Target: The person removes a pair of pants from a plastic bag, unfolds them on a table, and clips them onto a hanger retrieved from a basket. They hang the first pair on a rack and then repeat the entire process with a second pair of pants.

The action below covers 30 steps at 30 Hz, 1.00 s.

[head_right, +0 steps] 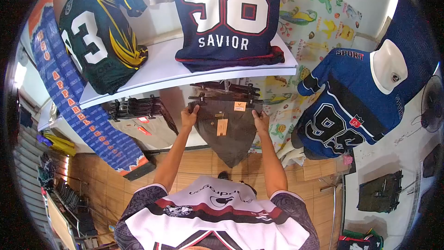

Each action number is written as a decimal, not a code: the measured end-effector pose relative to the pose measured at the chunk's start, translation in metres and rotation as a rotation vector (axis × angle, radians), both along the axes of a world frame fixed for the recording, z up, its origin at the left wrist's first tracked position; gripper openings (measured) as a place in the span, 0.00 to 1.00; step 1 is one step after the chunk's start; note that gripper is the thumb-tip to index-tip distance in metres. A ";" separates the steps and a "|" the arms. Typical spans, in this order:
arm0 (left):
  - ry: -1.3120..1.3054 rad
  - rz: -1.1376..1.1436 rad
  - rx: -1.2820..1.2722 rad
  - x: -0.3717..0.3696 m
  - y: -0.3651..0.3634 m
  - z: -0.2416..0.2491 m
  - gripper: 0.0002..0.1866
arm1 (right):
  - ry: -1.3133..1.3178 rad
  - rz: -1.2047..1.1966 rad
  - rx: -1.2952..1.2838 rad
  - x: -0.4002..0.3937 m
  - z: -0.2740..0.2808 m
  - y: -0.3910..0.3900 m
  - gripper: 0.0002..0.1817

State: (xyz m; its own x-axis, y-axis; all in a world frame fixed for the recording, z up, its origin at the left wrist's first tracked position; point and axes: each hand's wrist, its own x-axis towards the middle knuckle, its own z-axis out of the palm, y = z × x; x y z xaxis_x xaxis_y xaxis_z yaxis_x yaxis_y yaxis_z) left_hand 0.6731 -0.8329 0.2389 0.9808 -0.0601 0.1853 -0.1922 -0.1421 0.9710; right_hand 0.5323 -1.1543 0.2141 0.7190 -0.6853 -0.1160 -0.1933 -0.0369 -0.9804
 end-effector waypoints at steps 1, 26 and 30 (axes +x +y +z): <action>0.018 0.013 0.094 -0.001 0.003 -0.007 0.17 | -0.017 -0.013 -0.051 0.003 -0.021 -0.004 0.15; 0.528 -0.021 0.640 -0.616 0.315 -0.253 0.16 | 0.976 0.240 0.762 -0.587 -0.276 0.163 0.14; 0.749 -0.232 0.841 -0.565 0.327 -0.269 0.16 | 0.924 0.281 0.733 -0.574 -0.294 0.163 0.13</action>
State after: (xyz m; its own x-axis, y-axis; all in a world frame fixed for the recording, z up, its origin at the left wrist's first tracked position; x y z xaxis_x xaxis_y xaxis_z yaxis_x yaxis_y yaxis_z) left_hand 0.1076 -0.5062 -0.0301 0.7768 -0.0822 -0.6243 0.2869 -0.8364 0.4671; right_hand -0.0419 -0.9909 -0.0800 0.2728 -0.0753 -0.9591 -0.9058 0.3158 -0.2824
